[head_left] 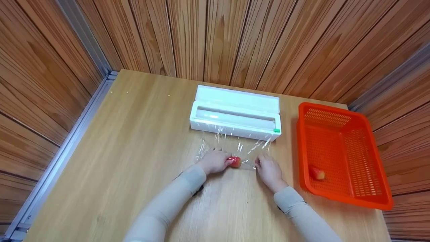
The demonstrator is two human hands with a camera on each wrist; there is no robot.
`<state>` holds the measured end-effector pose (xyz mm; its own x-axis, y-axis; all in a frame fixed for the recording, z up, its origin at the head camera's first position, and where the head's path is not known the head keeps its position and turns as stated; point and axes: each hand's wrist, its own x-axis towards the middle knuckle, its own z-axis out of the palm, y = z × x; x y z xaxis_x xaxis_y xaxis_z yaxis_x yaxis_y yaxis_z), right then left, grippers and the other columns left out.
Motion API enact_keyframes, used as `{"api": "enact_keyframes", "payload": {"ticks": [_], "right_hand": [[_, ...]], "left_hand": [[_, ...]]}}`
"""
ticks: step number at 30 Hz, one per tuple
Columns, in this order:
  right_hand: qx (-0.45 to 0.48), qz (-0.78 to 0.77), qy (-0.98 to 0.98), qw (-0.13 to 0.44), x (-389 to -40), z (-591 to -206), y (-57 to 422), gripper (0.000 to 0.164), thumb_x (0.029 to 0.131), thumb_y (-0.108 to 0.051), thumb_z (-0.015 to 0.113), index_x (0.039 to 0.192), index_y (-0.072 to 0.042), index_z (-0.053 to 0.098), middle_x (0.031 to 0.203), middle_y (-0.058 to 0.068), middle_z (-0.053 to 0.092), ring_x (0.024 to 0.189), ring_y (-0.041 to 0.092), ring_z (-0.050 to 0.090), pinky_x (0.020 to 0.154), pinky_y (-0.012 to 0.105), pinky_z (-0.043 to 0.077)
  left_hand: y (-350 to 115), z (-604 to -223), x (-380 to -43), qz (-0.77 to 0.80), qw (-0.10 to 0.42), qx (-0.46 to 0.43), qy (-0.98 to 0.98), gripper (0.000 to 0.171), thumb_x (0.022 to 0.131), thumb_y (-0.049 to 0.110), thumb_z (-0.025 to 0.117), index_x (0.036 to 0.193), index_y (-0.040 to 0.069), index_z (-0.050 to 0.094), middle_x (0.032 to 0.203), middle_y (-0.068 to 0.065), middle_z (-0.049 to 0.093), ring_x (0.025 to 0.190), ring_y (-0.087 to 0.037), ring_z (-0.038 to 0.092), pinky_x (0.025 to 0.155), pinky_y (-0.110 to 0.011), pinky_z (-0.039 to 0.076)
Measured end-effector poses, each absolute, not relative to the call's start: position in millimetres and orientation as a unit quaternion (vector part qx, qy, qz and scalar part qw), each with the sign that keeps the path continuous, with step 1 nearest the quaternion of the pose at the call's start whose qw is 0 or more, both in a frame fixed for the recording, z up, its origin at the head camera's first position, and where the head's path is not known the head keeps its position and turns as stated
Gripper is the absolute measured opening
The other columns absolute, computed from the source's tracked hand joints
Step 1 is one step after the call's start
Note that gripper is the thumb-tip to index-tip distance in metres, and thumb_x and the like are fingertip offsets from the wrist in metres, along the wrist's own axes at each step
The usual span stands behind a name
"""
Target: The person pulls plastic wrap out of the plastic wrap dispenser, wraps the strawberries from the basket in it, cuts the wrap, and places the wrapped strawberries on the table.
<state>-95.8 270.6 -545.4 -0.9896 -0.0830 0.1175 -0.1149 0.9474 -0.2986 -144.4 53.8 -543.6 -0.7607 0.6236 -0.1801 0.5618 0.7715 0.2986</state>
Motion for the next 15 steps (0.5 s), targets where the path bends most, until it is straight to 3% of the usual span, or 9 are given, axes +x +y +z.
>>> {"api": "enact_keyframes", "payload": {"ticks": [3, 6, 11, 15], "right_hand": [[0.087, 0.122, -0.982, 0.117, -93, -541, 266, 0.007, 0.076, -0.008, 0.062, 0.080, -0.007, 0.056, 0.075, 0.006, 0.051, 0.072, 0.024, 0.049, 0.064, 0.037, 0.041], [0.149, 0.129, -0.970, 0.141, -89, -534, 252, 0.017, 0.077, -0.010, 0.061, 0.093, -0.004, 0.058, 0.085, 0.007, 0.054, 0.081, 0.024, 0.051, 0.072, 0.037, 0.044], [0.245, 0.155, -0.951, 0.109, -83, -533, 228, 0.038, 0.080, -0.007, 0.059, 0.117, -0.004, 0.052, 0.113, 0.014, 0.057, 0.103, 0.030, 0.054, 0.089, 0.043, 0.043], [0.243, 0.163, -0.952, 0.084, -83, -538, 222, 0.037, 0.083, -0.006, 0.055, 0.120, -0.003, 0.051, 0.119, 0.015, 0.054, 0.108, 0.032, 0.052, 0.092, 0.047, 0.041]], "left_hand": [[54, -542, -145, 0.122, 0.139, 0.314, 0.931, 0.040, 0.090, 0.045, 0.035, 0.116, 0.021, 0.053, 0.122, 0.001, 0.055, 0.117, -0.024, 0.045, 0.103, -0.042, 0.028], [53, -542, -146, 0.121, 0.136, 0.309, 0.933, 0.038, 0.090, 0.044, 0.037, 0.114, 0.020, 0.054, 0.119, 0.000, 0.057, 0.114, -0.024, 0.047, 0.100, -0.040, 0.032], [53, -541, -146, 0.123, 0.134, 0.308, 0.934, 0.039, 0.090, 0.043, 0.036, 0.117, 0.020, 0.053, 0.120, -0.001, 0.056, 0.116, -0.025, 0.046, 0.101, -0.042, 0.031], [54, -540, -146, 0.143, 0.150, 0.303, 0.930, 0.040, 0.090, 0.044, 0.035, 0.116, 0.021, 0.053, 0.124, -0.002, 0.054, 0.122, -0.027, 0.042, 0.104, -0.045, 0.026]]}}
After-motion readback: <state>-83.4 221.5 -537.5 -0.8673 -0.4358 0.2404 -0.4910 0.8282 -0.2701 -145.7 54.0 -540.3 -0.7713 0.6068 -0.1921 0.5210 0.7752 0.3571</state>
